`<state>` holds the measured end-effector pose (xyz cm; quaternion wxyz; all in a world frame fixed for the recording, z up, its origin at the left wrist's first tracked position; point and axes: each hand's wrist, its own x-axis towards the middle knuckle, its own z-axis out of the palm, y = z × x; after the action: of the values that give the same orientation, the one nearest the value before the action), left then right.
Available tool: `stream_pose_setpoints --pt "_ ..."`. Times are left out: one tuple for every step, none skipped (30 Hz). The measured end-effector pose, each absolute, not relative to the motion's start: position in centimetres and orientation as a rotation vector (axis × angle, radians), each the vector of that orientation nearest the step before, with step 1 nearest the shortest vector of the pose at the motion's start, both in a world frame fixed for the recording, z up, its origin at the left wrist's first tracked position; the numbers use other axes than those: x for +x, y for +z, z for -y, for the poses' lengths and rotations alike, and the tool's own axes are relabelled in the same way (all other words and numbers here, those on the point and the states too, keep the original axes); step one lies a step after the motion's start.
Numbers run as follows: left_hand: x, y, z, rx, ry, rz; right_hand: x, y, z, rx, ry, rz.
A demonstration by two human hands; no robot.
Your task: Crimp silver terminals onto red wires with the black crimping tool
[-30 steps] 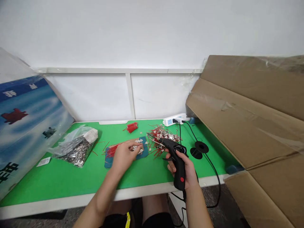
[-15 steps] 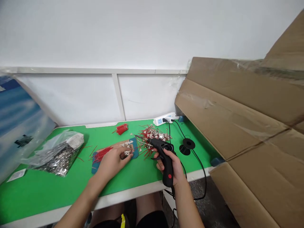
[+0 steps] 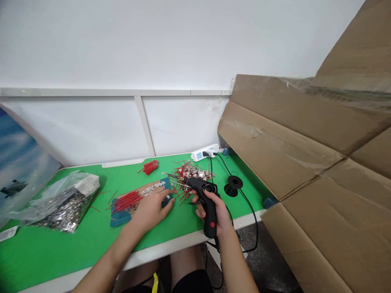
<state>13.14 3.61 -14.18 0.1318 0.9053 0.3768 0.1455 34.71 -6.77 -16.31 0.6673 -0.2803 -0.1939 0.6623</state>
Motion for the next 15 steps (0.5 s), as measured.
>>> stream_pose_setpoints --pt "12.8 -14.2 -3.7 2.63 0.435 -1.098 34.7 -16.3 6.8 -0.631 1.496 0.438" --pt "12.4 -14.3 -3.9 2.634 0.443 -1.104 34.8 -16.3 6.8 -0.629 1.498 0.439" --pt "11.9 -14.3 -4.0 2.636 0.445 -1.113 34.8 -16.3 6.8 -0.627 1.501 0.439" --pt "11.4 -14.4 -4.1 2.637 0.442 -1.121 34.8 -16.3 6.8 -0.624 1.506 0.438" --pt "10.9 -14.4 -4.2 2.639 0.435 -1.121 34.8 -16.3 6.8 -0.622 1.513 0.438" --pt "10.4 -14.5 -4.3 2.643 0.432 -1.112 34.8 -16.2 6.8 -0.622 1.519 0.435" --pt "10.0 -14.5 -4.5 2.649 0.437 -1.1 34.8 -16.2 6.8 -0.623 1.523 0.429" --pt "9.7 -14.5 -4.6 2.656 0.453 -1.085 34.7 -16.2 6.8 -0.626 1.525 0.423" --pt "9.5 -14.5 -4.7 2.664 0.476 -1.069 34.7 -16.2 6.8 -0.63 1.524 0.418" --pt "9.4 -14.5 -4.7 2.67 0.5 -1.053 34.7 -16.2 6.8 -0.634 1.52 0.415" --pt "9.5 -14.5 -4.8 2.671 0.527 -1.046 34.7 -16.2 6.8 -0.637 1.515 0.416" --pt "9.7 -14.5 -4.9 2.669 0.547 -1.048 34.7 -16.3 6.8 -0.64 1.511 0.423" --pt "9.9 -14.5 -4.9 2.667 0.555 -1.057 34.7 -16.3 6.8 -0.642 1.508 0.433" --pt "10.2 -14.4 -4.9 2.665 0.549 -1.074 34.7 -16.3 6.8 -0.644 1.504 0.444" --pt "10.6 -14.3 -4.9 2.662 0.535 -1.096 34.6 -16.4 6.9 -0.645 1.498 0.452"
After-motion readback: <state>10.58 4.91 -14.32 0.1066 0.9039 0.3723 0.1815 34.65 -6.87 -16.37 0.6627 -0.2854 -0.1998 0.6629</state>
